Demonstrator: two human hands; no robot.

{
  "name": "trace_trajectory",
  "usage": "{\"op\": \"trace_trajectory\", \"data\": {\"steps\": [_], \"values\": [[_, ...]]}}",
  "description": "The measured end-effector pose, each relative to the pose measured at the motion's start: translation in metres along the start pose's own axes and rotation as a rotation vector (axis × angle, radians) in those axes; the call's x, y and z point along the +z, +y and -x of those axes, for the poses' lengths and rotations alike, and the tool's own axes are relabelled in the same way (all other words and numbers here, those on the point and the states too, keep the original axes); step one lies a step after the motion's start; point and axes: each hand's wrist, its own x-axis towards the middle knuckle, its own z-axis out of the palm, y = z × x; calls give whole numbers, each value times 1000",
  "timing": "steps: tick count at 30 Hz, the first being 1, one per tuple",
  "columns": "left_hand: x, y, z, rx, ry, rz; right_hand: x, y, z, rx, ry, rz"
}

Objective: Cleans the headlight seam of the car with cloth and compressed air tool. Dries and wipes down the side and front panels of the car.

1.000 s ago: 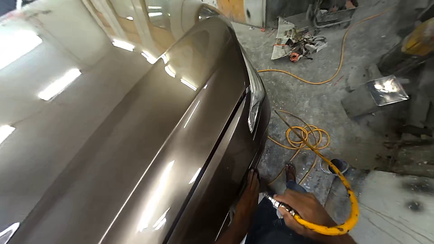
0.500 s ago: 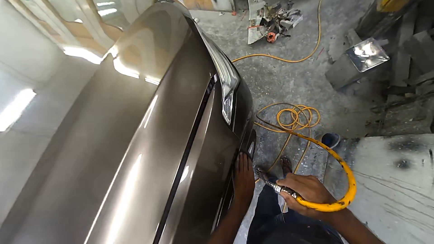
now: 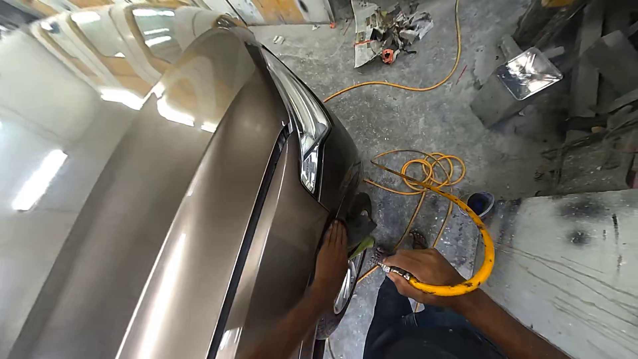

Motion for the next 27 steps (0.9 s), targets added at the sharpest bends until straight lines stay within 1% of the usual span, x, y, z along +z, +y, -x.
{"op": "trace_trajectory", "data": {"steps": [3,6,10,13,16,17,20,23,27], "values": [[-31,-17,-1,77,-151,-193,-5,8,-2,-12,-12,-8],[-48,-19,-13,116,-255,-298,-13,16,3,-16,-16,-27],[-46,-13,-33,175,-191,-448,-25,27,14,-7,-11,-23],[-52,-9,-44,178,-250,-425,-38,30,15,11,20,-29],[-66,-15,-45,184,-288,-261,-51,32,17,28,62,-23],[-74,-18,-43,185,-294,-242,-55,33,18,33,77,-23],[-91,-28,-39,198,-297,-308,-66,41,18,55,97,-9],[-83,-26,-34,214,-239,-378,-73,52,16,68,112,-2],[-59,-11,-37,160,-249,-309,-80,56,12,85,139,11]]}}
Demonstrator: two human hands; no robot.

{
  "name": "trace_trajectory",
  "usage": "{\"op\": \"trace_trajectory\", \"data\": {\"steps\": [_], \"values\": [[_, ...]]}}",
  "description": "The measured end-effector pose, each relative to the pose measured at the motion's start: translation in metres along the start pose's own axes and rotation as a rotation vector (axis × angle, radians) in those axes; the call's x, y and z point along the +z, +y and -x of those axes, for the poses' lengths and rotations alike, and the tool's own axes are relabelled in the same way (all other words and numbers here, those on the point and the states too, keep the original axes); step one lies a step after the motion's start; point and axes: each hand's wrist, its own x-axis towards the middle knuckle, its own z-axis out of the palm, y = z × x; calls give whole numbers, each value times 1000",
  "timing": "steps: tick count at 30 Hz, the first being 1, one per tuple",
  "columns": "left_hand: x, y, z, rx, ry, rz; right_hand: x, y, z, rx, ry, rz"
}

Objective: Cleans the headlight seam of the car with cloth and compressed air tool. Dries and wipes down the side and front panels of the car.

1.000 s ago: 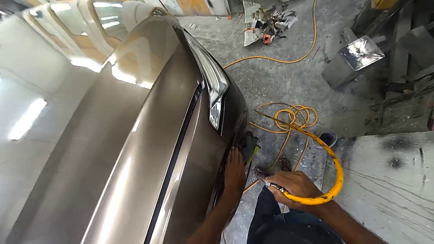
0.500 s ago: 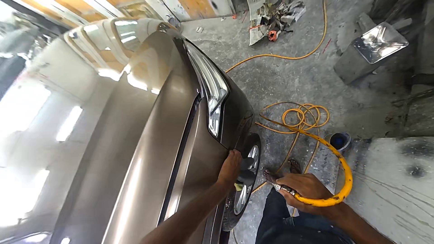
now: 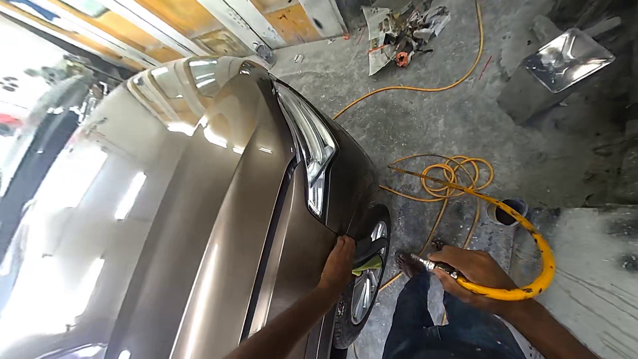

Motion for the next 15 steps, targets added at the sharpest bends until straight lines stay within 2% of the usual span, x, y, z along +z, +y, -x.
{"op": "trace_trajectory", "data": {"steps": [7,12,13,15], "values": [[-2,24,-15,-56,-153,225,3,3,2,-2,-4,-30],[-6,88,28,-16,-533,611,39,2,-14,-55,-75,-72],[-1,98,36,13,-567,705,49,3,-18,-69,-84,-84],[22,119,49,50,-527,901,70,4,-27,-83,-102,-116]]}}
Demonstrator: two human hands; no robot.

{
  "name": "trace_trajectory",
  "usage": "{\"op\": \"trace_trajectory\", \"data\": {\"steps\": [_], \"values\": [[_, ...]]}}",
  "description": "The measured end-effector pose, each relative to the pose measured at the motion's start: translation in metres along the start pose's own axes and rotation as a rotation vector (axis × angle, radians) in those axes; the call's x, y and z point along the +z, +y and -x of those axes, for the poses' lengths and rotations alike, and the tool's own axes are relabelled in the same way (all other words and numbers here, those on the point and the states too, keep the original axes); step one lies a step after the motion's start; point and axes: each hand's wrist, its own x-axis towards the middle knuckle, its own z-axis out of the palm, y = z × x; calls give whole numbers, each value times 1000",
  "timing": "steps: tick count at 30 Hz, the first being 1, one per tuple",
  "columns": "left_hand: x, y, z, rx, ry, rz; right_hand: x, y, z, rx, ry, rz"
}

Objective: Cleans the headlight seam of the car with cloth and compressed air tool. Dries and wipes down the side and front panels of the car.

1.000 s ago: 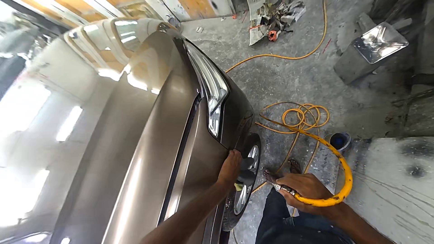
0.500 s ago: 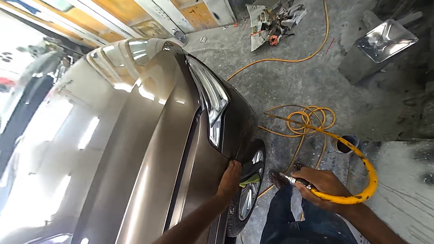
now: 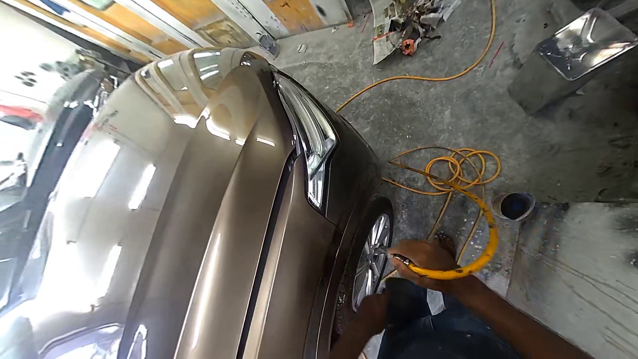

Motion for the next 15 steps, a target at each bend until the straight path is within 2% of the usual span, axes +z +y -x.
{"op": "trace_trajectory", "data": {"steps": [2,3,6,8,15], "values": [[24,0,2,64,121,165,17,6,-10,33,-27,-67],[36,1,3,93,245,238,24,7,-16,59,-35,-102],[70,-4,0,227,768,431,42,9,-30,120,-39,-167],[72,-5,2,236,992,551,53,11,-38,114,-43,-202],[54,-16,11,192,1003,1498,88,14,-57,92,-83,-125]]}}
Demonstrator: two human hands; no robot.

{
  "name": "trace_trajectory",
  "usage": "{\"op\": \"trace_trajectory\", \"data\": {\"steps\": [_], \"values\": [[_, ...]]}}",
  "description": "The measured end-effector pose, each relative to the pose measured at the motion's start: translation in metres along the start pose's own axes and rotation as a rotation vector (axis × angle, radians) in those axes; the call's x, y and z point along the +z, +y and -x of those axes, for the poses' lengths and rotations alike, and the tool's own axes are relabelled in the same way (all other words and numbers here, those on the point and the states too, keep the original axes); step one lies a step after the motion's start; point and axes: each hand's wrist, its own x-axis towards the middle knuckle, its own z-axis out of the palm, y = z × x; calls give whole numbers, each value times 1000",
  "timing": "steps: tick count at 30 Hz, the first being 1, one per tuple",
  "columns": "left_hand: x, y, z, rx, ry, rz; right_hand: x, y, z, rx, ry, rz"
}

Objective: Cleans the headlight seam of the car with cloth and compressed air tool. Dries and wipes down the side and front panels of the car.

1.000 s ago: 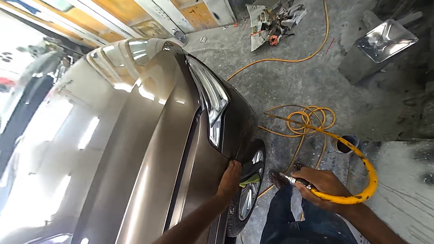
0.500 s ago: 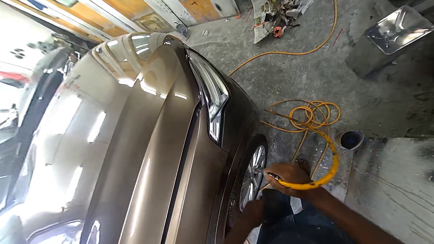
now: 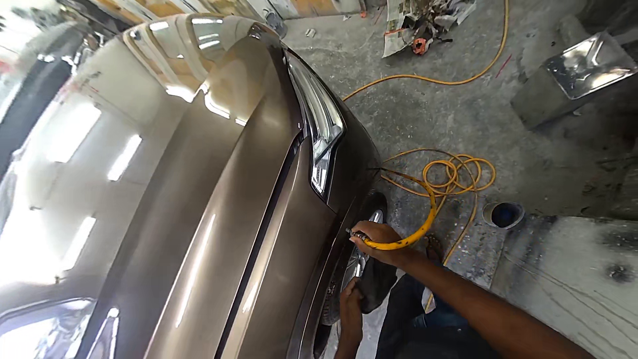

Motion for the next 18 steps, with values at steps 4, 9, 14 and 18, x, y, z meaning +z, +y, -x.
{"op": "trace_trajectory", "data": {"steps": [4,9,14,18], "values": [[-1,14,7,-267,72,530,13,0,-2,-20,-35,98],[-12,-5,-2,-115,-122,518,6,-3,7,-21,-140,161],[10,3,-26,-153,-67,303,-8,-13,15,-2,-210,214],[44,17,-55,-299,88,569,-31,-16,14,52,-294,206]]}}
